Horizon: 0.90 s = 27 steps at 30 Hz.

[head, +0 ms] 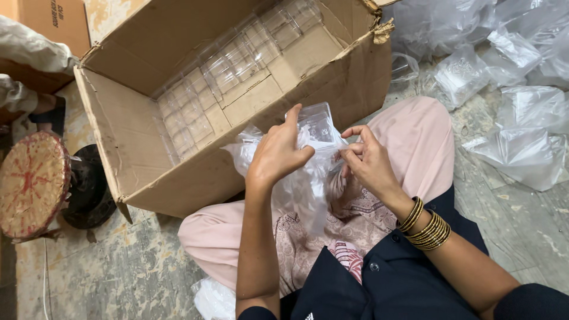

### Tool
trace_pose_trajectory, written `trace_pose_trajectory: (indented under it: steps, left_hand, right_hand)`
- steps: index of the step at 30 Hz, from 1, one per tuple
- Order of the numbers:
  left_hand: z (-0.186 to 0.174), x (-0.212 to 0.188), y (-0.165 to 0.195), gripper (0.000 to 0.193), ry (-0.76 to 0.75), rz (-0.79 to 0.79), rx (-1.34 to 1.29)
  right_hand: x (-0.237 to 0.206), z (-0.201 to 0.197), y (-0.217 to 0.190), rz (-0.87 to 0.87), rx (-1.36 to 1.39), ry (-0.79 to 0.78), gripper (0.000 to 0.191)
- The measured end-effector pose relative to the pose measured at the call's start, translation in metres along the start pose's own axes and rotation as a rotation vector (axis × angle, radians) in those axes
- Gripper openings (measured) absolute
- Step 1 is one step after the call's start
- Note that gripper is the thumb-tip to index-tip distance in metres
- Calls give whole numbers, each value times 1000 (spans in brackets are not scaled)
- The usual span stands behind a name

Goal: The person sits on the floor and wraps small clear plastic boxes in thin plastic bags one at a time, then places each wrapped box into a large cardboard carton. They repeatedly take a box, pull a bag over it, and set the wrapped box inside the carton.

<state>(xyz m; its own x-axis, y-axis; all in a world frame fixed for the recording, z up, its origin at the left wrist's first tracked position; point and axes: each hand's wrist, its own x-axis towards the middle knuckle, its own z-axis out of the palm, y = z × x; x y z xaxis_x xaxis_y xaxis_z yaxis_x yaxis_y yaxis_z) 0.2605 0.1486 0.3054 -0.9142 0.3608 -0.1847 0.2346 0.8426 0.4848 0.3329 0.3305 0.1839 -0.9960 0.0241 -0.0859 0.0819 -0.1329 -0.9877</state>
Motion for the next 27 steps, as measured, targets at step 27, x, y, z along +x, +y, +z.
trace_pose_trajectory:
  steps: [27]
  left_hand:
    - [10, -59, -21, 37, 245, 141, -564]
  right_hand:
    - [-47, 26, -94, -304, -79, -33, 21]
